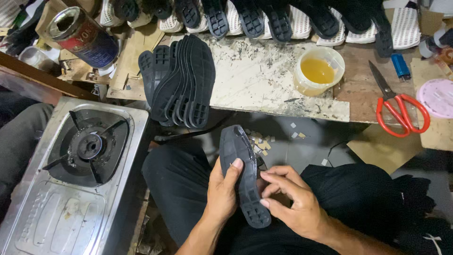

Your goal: The person sits on the floor at a low workbench and applies glue from a small container onto rubber shoe soles, spreading it over the sole surface with their fingers. They work on one sole at a time and place finished soles onto a rack holding rows of other soles.

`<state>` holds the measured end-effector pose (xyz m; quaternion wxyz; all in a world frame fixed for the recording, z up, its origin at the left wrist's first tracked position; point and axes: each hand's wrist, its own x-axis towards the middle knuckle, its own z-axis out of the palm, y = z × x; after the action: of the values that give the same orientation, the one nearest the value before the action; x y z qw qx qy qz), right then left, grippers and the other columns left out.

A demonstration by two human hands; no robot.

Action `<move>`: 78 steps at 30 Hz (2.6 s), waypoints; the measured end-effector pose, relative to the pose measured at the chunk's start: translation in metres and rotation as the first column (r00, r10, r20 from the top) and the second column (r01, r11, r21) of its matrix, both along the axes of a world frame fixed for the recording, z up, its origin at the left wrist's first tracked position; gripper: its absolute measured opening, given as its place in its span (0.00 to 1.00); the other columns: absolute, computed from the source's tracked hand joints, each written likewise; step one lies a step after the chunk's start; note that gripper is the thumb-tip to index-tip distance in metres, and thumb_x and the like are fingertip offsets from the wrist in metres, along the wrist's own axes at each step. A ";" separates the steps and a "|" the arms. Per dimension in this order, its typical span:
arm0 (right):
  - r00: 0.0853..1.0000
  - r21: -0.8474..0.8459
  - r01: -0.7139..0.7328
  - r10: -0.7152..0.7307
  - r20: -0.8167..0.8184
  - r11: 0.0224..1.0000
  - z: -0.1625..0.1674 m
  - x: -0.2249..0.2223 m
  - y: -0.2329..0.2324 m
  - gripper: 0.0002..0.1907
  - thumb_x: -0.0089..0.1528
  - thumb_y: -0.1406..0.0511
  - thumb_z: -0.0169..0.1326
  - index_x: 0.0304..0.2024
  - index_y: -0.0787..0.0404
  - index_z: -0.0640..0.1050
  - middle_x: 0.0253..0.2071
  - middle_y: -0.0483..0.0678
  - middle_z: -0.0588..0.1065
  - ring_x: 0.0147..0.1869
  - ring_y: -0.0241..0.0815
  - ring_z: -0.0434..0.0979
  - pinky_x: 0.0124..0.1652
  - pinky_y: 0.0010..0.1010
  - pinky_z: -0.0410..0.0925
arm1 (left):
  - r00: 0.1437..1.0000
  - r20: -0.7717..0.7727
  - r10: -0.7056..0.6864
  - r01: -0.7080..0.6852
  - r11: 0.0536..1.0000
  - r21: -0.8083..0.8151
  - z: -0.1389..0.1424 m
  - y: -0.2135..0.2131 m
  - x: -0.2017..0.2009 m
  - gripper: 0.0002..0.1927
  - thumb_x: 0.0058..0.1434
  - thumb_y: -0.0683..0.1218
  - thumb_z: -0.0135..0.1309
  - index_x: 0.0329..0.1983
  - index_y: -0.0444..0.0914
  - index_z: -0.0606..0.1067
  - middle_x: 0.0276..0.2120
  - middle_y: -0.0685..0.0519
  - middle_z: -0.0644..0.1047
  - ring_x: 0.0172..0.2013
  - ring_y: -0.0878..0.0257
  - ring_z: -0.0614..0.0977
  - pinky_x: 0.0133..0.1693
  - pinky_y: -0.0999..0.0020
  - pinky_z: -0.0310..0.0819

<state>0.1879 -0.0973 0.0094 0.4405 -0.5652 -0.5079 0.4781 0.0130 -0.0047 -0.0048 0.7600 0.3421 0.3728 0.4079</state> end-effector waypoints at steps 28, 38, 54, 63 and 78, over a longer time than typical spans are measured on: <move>0.913 0.427 -0.261 0.078 0.401 0.866 0.006 0.029 0.014 0.21 0.57 0.78 0.58 0.47 0.51 0.84 0.72 0.59 0.63 0.78 0.58 0.63 0.66 0.44 0.67 | 0.884 0.139 -0.446 0.458 0.887 -0.061 -0.007 0.007 -0.039 0.28 0.58 0.36 0.54 0.63 0.37 0.67 0.47 0.51 0.80 0.42 0.65 0.83 0.40 0.66 0.81; 0.761 0.534 -0.427 -0.030 0.649 0.730 0.004 0.021 0.015 0.21 0.56 0.77 0.59 0.48 0.51 0.85 0.66 0.56 0.67 0.72 0.60 0.67 0.64 0.45 0.68 | 0.903 0.169 -0.394 0.403 0.915 -0.022 -0.020 0.016 -0.046 0.27 0.62 0.33 0.51 0.66 0.32 0.67 0.45 0.46 0.79 0.38 0.62 0.82 0.36 0.68 0.80; 0.727 0.566 -0.288 -0.209 0.654 0.773 -0.001 -0.004 -0.004 0.20 0.57 0.75 0.58 0.48 0.49 0.84 0.65 0.53 0.68 0.70 0.58 0.69 0.61 0.46 0.69 | 0.986 0.153 -0.064 0.055 0.997 0.062 -0.014 0.004 -0.019 0.24 0.64 0.34 0.49 0.64 0.34 0.64 0.48 0.47 0.77 0.41 0.63 0.82 0.40 0.67 0.80; 0.760 -0.055 0.097 -0.110 -0.641 0.994 -0.006 0.010 0.014 0.33 0.64 0.75 0.42 0.73 0.69 0.58 0.73 0.59 0.61 0.67 0.52 0.71 0.60 0.46 0.68 | 0.982 0.180 0.061 -0.094 0.979 0.179 -0.007 -0.019 -0.009 0.28 0.65 0.33 0.49 0.67 0.34 0.57 0.53 0.44 0.74 0.50 0.59 0.80 0.51 0.63 0.78; 0.978 0.145 0.016 0.014 -0.206 0.989 0.032 0.045 0.032 0.42 0.58 0.81 0.53 0.74 0.64 0.59 0.60 0.52 0.68 0.52 0.37 0.75 0.50 0.27 0.71 | 0.707 0.675 -0.211 0.403 0.904 -0.139 -0.062 -0.011 -0.060 0.24 0.66 0.46 0.58 0.61 0.31 0.67 0.55 0.31 0.77 0.50 0.39 0.82 0.49 0.50 0.78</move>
<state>0.2332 -0.0658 0.0410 0.5314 -0.4790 -0.4926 0.4954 -0.0473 -0.0152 -0.0670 0.9386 0.1288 0.0784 0.3102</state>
